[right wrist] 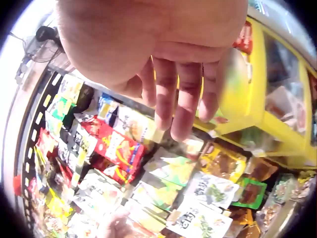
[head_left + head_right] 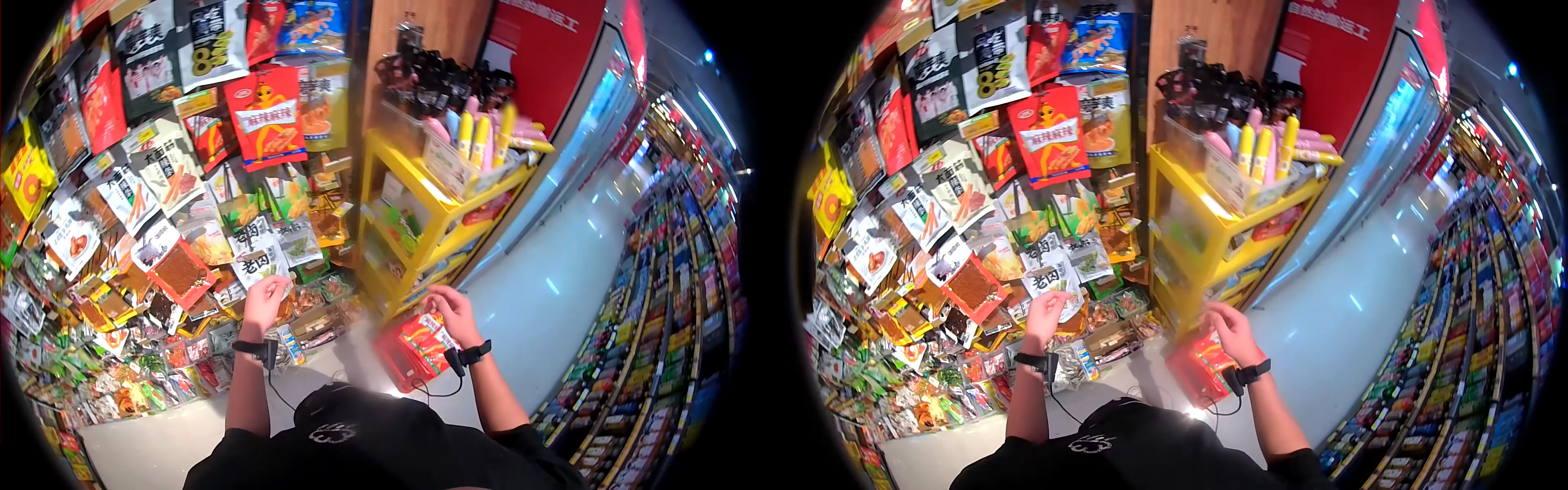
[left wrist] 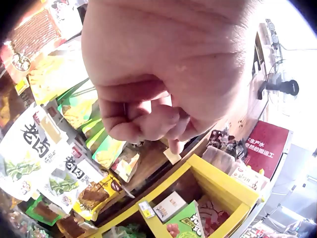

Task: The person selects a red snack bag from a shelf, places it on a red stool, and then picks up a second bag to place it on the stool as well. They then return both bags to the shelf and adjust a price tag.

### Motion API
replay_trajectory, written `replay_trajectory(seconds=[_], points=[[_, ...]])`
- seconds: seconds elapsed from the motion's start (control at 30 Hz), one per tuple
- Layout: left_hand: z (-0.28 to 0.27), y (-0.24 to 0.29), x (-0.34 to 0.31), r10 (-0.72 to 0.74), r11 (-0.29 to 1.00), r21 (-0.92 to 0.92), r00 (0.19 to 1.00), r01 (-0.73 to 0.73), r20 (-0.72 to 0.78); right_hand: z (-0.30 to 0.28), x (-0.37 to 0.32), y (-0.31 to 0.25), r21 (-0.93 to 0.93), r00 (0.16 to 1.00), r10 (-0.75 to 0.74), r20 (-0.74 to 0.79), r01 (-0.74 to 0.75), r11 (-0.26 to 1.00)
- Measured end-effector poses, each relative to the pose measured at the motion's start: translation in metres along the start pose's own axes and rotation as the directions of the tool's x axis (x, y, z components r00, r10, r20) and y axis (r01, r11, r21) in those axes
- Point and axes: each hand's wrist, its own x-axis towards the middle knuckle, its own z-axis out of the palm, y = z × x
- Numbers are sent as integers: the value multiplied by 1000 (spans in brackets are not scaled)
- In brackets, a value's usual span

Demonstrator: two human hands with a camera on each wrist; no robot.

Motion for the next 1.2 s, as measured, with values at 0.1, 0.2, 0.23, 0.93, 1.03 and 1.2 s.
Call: replay_trajectory(seconds=[0.1, 0.2, 0.23, 0.93, 1.03, 1.2], points=[[-12, 27, 16, 32, 999, 5, 999, -32, -19, 18, 48, -30, 17, 994, -77, 84, 75, 997], [-21, 36, 39, 218, 976, -19, 974, -219, -62, 32, 96, -67, -42, 968, -141, 206, 153, 987], [-25, 43, 44, 219, 975, -18, 972, -222, -83, 35, 113, -75, -31, 960, -148, 238, 160, 987], [-86, 68, 290, 543, 826, 422, 726, -373, -422, 138, 413, -114, -430, 836, -224, 501, 465, 773], [-95, 59, 295, 380, 920, 165, 910, -354, -164, 159, 389, -146, -449, 820, -179, 543, 464, 763], [-99, 46, 304, 150, 922, 339, 980, -187, 131, 160, 412, -110, -355, 783, -164, 601, 444, 822]])
